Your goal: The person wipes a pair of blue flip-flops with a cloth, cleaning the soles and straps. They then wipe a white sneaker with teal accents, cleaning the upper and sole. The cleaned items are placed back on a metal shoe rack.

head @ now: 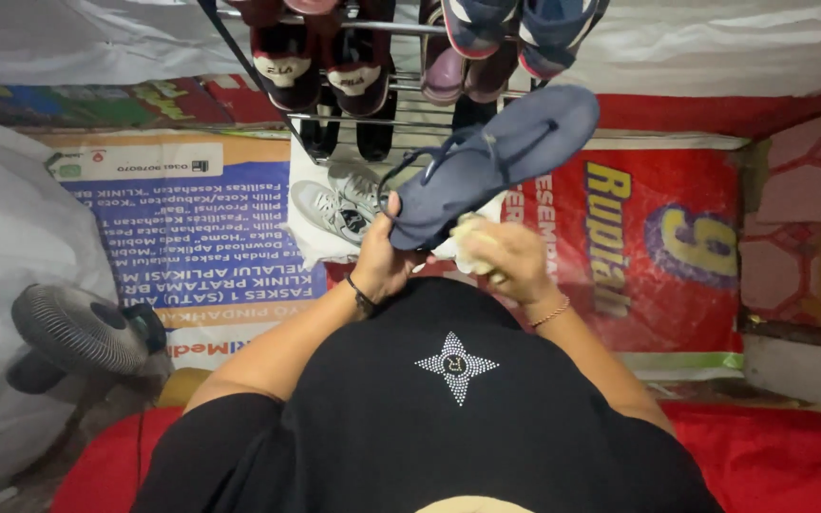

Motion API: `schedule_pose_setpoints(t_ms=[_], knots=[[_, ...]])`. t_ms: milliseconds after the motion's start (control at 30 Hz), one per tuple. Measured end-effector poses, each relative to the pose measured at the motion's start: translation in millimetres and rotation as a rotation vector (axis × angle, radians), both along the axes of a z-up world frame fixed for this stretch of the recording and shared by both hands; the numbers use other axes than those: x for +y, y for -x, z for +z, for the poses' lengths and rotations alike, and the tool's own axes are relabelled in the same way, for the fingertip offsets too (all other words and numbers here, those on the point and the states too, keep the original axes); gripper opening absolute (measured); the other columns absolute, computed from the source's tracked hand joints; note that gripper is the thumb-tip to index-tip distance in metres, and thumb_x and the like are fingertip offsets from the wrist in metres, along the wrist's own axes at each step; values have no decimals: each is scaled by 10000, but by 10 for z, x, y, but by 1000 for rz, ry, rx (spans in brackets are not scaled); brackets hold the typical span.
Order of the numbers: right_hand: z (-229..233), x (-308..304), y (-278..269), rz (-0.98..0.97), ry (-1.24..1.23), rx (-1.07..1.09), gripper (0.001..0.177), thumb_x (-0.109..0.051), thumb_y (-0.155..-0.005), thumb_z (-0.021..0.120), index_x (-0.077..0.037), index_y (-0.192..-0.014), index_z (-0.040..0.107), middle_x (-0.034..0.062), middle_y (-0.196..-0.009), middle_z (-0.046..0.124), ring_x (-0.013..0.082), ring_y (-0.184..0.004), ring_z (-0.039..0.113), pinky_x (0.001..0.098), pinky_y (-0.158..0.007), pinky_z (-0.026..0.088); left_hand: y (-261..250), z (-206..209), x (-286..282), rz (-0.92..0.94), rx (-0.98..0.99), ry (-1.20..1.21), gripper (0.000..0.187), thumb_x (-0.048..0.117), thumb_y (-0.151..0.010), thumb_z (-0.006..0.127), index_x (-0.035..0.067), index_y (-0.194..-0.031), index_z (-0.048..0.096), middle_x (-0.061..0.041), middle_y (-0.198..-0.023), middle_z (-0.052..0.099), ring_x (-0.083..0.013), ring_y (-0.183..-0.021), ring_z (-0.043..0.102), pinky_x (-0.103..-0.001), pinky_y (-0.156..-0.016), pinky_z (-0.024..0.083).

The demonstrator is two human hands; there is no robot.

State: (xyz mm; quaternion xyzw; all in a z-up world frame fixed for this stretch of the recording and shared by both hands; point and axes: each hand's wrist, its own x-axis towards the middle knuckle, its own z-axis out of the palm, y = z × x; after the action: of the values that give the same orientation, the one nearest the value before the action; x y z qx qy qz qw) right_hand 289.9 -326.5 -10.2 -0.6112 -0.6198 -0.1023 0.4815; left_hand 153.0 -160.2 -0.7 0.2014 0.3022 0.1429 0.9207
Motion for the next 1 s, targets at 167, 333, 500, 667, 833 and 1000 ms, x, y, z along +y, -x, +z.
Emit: schedule_pose_setpoints(t_ms=[167,333,500,667,833,1000], knots=[[-250,-137,-80,-112,35,-2,396,-479,-932,641,-212,-1178,797,153,-1265,698,361,-1056,698,448,-905,582,80,-141,-141,-38,97,-55,488,583,-934,622,131,-1109,673,-76,-889,721,-277,-698,700,-435,-455,625],[140,-275,-108,-188,55,42,373,-347,-954,661,-88,-1212,735,266,-1191,641,449,-1079,662,516,-890,563,125,-188,169,-18,117,-601,464,464,-985,619,103,-1276,633,-159,-1145,658,-322,-1019,636,-465,-783,527],[225,-589,-612,-684,-95,168,422,0,-947,679,28,-1364,616,306,-1269,637,376,-1201,616,528,-1044,495,256,-225,244,59,32,-1018,503,467,-957,628,122,-1317,695,-141,-1308,650,-228,-1240,540,-417,-1100,391],[428,-389,-730,-156,202,349,501,16,-737,851,6,-1215,701,209,-1220,696,410,-1234,639,452,-1115,468,216,-151,198,-33,-12,-1267,509,447,-888,685,184,-1323,711,-106,-1166,611,-261,-1120,575,-394,-1039,416],[187,-638,-1281,-269,425,34,662,6,-598,750,-198,-1226,720,24,-1261,670,255,-1233,630,396,-1110,461,384,-172,263,27,-24,-1277,497,436,-899,674,157,-1308,714,-120,-1185,604,-243,-1120,558,-387,-1030,402],[169,-602,-1227,-451,78,-25,611,76,-666,575,4,-1258,711,219,-1211,679,428,-1133,655,483,-1042,483,470,-13,293,137,29,-1150,481,412,-927,606,119,-1296,707,-122,-1196,657,-194,-1105,574,-365,-1019,413]])
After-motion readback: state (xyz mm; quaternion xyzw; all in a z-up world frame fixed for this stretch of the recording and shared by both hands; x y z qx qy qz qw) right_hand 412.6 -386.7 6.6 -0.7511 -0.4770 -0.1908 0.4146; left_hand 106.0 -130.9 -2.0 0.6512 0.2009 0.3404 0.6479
